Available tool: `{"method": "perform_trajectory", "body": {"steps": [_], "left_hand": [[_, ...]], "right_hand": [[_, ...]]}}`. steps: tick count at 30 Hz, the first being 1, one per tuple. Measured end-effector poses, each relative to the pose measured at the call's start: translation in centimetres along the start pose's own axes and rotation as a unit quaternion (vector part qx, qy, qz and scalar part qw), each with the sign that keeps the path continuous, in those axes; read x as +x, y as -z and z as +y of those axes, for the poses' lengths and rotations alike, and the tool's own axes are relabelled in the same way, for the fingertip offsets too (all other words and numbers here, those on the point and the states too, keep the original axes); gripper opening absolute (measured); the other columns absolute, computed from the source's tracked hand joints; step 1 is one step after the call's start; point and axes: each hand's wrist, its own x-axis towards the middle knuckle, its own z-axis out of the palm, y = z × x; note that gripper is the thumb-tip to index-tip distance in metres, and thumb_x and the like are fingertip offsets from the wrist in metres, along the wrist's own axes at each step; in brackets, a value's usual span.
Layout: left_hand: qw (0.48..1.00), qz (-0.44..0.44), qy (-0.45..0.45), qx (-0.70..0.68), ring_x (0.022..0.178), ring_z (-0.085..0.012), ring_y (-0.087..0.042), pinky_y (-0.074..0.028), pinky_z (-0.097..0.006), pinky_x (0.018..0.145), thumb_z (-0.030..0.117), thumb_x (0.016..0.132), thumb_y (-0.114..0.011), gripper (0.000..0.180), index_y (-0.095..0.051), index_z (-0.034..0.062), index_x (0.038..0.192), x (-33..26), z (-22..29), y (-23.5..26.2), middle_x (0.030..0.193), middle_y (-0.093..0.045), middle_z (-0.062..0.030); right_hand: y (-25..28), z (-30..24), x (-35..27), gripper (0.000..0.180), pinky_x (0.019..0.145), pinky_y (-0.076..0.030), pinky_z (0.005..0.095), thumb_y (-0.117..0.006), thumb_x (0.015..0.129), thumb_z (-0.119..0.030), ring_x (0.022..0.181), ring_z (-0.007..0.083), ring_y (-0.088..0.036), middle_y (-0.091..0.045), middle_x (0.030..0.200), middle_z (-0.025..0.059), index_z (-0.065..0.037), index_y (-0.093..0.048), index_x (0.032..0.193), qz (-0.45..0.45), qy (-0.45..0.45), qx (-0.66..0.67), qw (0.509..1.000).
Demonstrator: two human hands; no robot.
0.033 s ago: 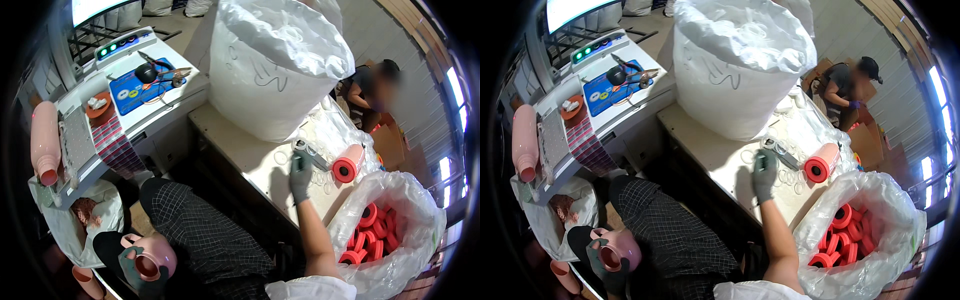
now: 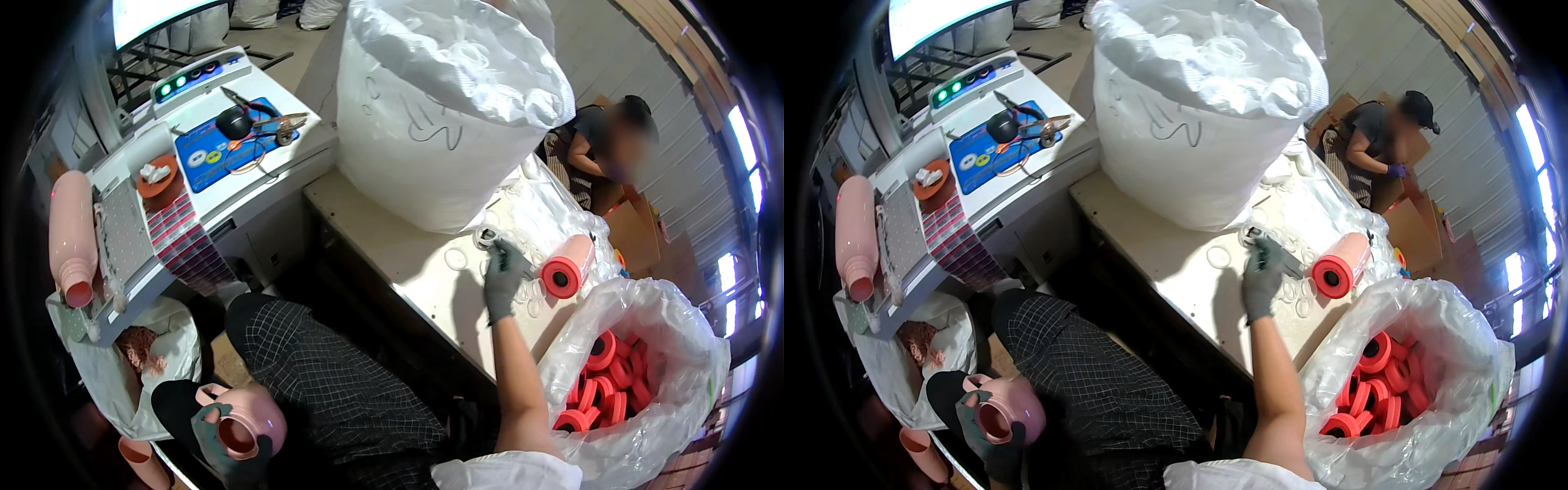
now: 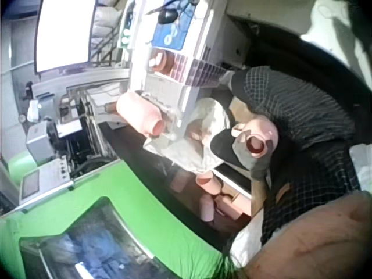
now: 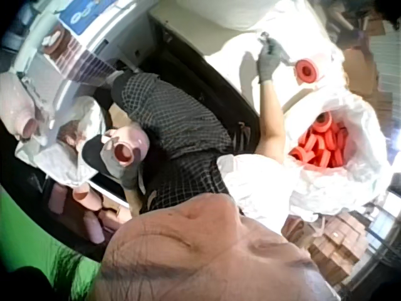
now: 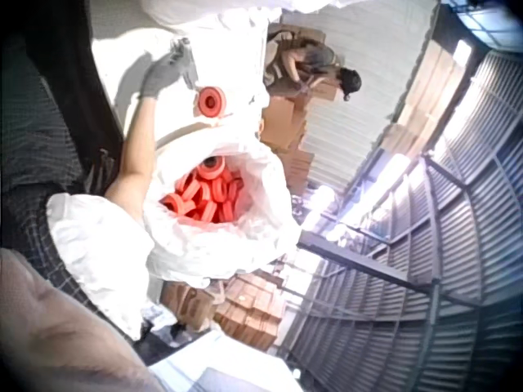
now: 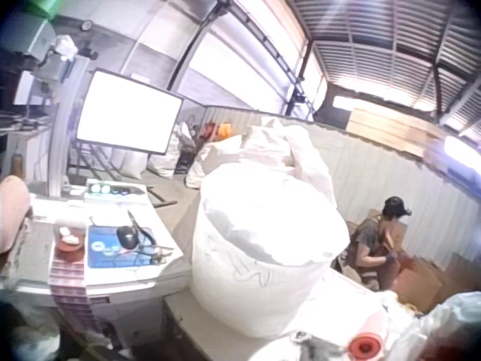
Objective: The person assembles pink mugs by attaching red circular bases and applying labels. They pick up a mug, insert a red base into the bottom, wipe the surface, and apply a label from a roll on the workstation.
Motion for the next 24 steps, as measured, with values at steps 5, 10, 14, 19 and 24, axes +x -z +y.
{"method": "perform_trajectory", "body": {"steps": [5,10,14,19,24], "left_hand": [[0.994,-0.058,0.075,-0.053,0.124,-0.0254,-0.057,-0.045,-0.042,0.109,0.028,0.069,-0.088,0.085,-0.047,0.0014,0.139,2.5,3.1,0.1,0.131,-0.056,-0.0092],[0.988,-0.078,-0.052,0.120,0.123,-0.0300,-0.057,-0.050,-0.042,0.103,0.027,0.067,-0.092,0.087,-0.049,0.0033,0.139,6.0,4.9,0.3,0.134,-0.053,-0.0134],[0.974,-0.079,-0.007,0.215,0.125,-0.0339,-0.053,-0.046,-0.046,0.108,0.023,0.062,-0.098,0.113,-0.033,0.0021,0.152,4.7,6.1,1.3,0.138,-0.041,-0.0154],[0.984,0.046,-0.058,0.161,0.123,-0.0259,-0.055,-0.050,-0.042,0.103,0.035,0.066,-0.102,0.122,-0.026,0.0108,0.159,3.6,5.4,0.0,0.133,-0.048,-0.0119],[0.969,0.022,-0.137,0.203,0.122,-0.0387,-0.061,-0.059,-0.049,0.095,0.026,0.068,-0.095,0.074,-0.058,0.0123,0.130,4.4,7.1,0.3,0.132,-0.058,-0.0091]], "right_hand": [[2.3,10.5,9.0,0.032,0.097,-0.052,0.0464,-0.065,0.090,-0.018,0.109,0.0402,-0.066,-0.068,0.123,0.0209,-0.005,-0.072,0.119,0.053,-0.048,-0.313,0.947],[7.1,17.9,12.2,0.027,0.090,-0.053,0.0425,-0.063,0.094,-0.023,0.097,0.0340,-0.066,-0.070,0.107,0.0175,-0.002,-0.066,0.110,-0.102,0.081,-0.322,0.938],[0.7,6.5,5.6,0.021,0.077,-0.054,0.0322,-0.071,0.099,-0.018,0.086,0.0162,-0.065,-0.071,0.098,0.0054,-0.002,-0.068,0.112,-0.147,-0.054,-0.025,0.987],[-7.0,-22.4,-7.8,0.015,0.075,-0.053,0.0263,-0.076,0.097,-0.011,0.080,0.0101,-0.063,-0.070,0.094,-0.0009,-0.005,-0.074,0.110,-0.480,-0.130,0.225,0.838],[-9.2,-35.1,-16.3,0.016,0.090,-0.055,0.0408,-0.075,0.088,-0.022,0.100,0.0269,-0.068,-0.069,0.109,0.0072,-0.011,-0.074,0.099,-0.512,0.452,0.297,0.667]]}}
